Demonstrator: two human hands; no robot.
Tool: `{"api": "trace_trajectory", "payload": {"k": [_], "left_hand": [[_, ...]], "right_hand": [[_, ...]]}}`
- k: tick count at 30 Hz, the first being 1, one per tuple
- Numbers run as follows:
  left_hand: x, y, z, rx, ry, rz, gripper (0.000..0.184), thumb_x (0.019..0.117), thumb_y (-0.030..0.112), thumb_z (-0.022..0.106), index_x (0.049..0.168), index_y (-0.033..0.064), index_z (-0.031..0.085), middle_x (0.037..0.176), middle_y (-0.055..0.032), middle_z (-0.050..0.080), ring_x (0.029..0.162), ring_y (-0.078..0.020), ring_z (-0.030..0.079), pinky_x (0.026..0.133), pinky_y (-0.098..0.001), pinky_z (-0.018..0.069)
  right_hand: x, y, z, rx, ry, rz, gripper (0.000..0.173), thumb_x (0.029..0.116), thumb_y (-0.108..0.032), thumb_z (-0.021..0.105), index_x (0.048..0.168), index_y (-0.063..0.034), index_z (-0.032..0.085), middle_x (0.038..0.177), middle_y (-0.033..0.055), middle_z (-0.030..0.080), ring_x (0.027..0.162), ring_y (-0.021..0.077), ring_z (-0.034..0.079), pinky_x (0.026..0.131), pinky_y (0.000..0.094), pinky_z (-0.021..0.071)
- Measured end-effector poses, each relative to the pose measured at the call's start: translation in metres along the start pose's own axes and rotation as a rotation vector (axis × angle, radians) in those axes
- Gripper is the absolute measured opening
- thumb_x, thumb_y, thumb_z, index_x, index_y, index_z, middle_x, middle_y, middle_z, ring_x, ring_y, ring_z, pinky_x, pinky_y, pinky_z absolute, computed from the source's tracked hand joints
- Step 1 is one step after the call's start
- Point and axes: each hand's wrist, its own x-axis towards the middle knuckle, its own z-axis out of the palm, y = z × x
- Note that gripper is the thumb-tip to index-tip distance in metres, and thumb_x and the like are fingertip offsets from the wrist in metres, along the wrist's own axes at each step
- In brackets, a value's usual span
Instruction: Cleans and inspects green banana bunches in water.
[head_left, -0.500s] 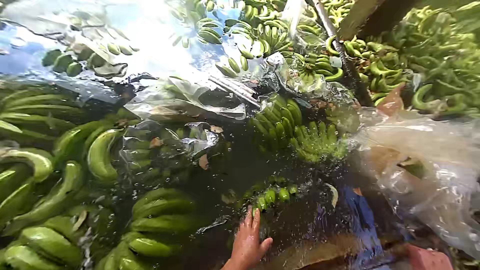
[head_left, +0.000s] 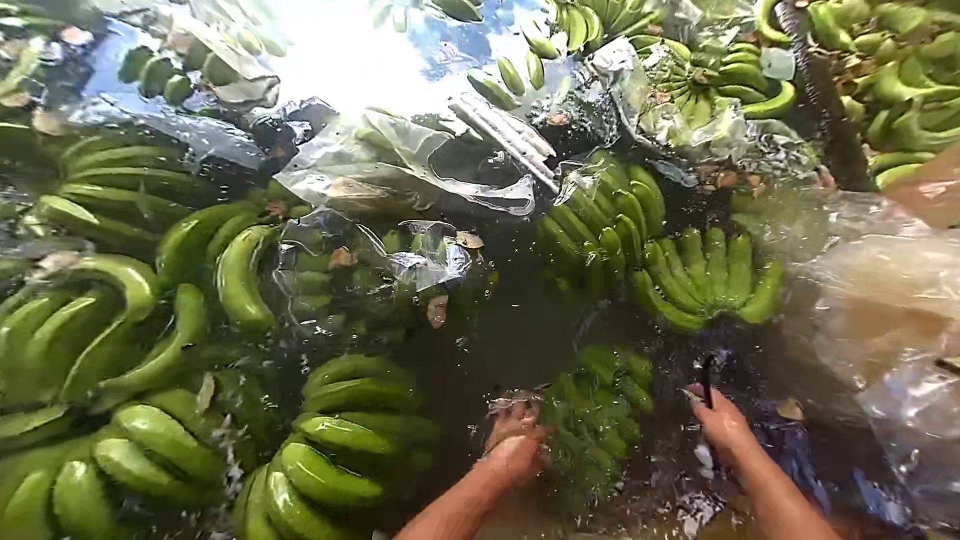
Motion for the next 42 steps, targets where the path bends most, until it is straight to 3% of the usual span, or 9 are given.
{"api": "trace_trajectory", "payload": {"k": [6,11,16,19,22,25,30,35,42], "left_hand": [[0.075,-0.003,-0.019,0.082,-0.026,0.014,0.064,0.0859,0.047,0.078,0.137,0.0113,0.065,0.159,-0.0172,0.044,0.155,-0.05,0.01,0.115,-0.0799,-0.0025],[0.065,-0.037,-0.004,-0.226,-0.249,-0.383,0.065,0.1015,0.037,0.063,0.149,-0.0046,0.047,0.158,-0.0306,0.037,0.15,-0.0492,0.027,0.122,-0.0633,0.0181],[0.034,-0.046,0.031,-0.474,-0.591,-0.27,0.051,0.1091,0.032,0.05,0.139,-0.0088,0.054,0.145,-0.029,0.053,0.14,-0.0403,0.047,0.118,-0.0538,0.032],[0.011,-0.061,0.094,-0.736,-0.4,-0.06,0.045,0.1045,0.02,0.059,0.147,0.0079,0.054,0.146,-0.0173,0.058,0.133,-0.0311,0.057,0.114,-0.0491,0.0437],[0.0,-0.037,0.135,-1.114,-0.256,0.115,0.053,0.097,0.008,0.066,0.147,-0.0016,0.049,0.137,-0.021,0.062,0.121,-0.0266,0.065,0.105,-0.042,0.0532],[-0.007,0.024,0.098,-1.408,-0.264,-0.244,0.032,0.1092,0.016,0.045,0.132,-0.0034,0.056,0.113,-0.0153,0.068,0.099,-0.021,0.068,0.091,-0.0371,0.0561],[-0.025,0.015,0.018,-0.632,0.096,0.299,0.029,0.1026,0.019,0.057,0.117,0.0001,0.074,0.114,-0.0192,0.072,0.112,-0.0311,0.067,0.103,-0.0491,0.0507],[-0.021,-0.05,-0.101,-0.015,1.031,0.054,0.025,0.0946,0.022,0.065,0.107,0.0036,0.077,0.115,-0.021,0.071,0.115,-0.0422,0.064,0.1,-0.0609,0.0487],[0.004,-0.057,-0.081,-0.434,0.571,-0.467,0.042,0.1037,0.027,0.058,0.134,-0.0022,0.061,0.136,-0.024,0.061,0.128,-0.0365,0.058,0.109,-0.055,0.044]], "right_hand": [[-0.065,-0.004,0.006,0.361,-0.168,-0.049,0.032,0.1028,0.0,0.048,0.134,0.0014,0.055,0.101,0.013,0.064,0.071,0.0154,0.066,0.066,0.0336,0.0598],[-0.11,-0.011,0.039,0.638,-0.454,-0.05,0.027,0.1017,0.002,0.044,0.127,0.0006,0.055,0.099,0.0068,0.069,0.081,0.0177,0.073,0.075,0.0378,0.0649],[-0.109,0.005,0.111,0.484,-0.479,0.098,0.026,0.1047,-0.003,0.048,0.128,0.0052,0.056,0.099,0.0109,0.067,0.082,0.0173,0.068,0.075,0.0388,0.0603],[-0.106,0.01,0.14,0.263,-0.443,0.242,0.037,0.1064,-0.011,0.051,0.141,0.0017,0.051,0.127,0.0206,0.062,0.112,0.0255,0.062,0.098,0.0447,0.0514],[-0.109,0.019,0.153,0.33,-0.382,0.323,0.044,0.1091,-0.016,0.048,0.148,0.0042,0.044,0.138,0.0251,0.057,0.123,0.0291,0.058,0.106,0.0458,0.0469],[-0.116,0.012,0.152,0.662,-0.331,0.442,0.029,0.1109,-0.019,0.042,0.13,0.001,0.051,0.098,0.009,0.062,0.083,0.0135,0.061,0.074,0.034,0.0546],[-0.119,0.004,0.131,0.988,-0.576,0.22,0.027,0.1073,-0.017,0.034,0.113,-0.008,0.059,0.085,0.004,0.073,0.072,0.0156,0.071,0.064,0.0353,0.0616],[-0.083,-0.003,0.107,1.145,-1.089,-0.222,0.029,0.0917,-0.049,0.07,0.111,-0.0277,0.076,0.115,0.0041,0.074,0.082,0.0175,0.074,0.069,0.0356,0.064],[-0.086,-0.054,0.118,1.062,-0.408,0.065,0.03,0.112,-0.019,0.039,0.132,-0.0021,0.052,0.104,0.0113,0.066,0.078,0.0208,0.068,0.068,0.0385,0.0594]]}}
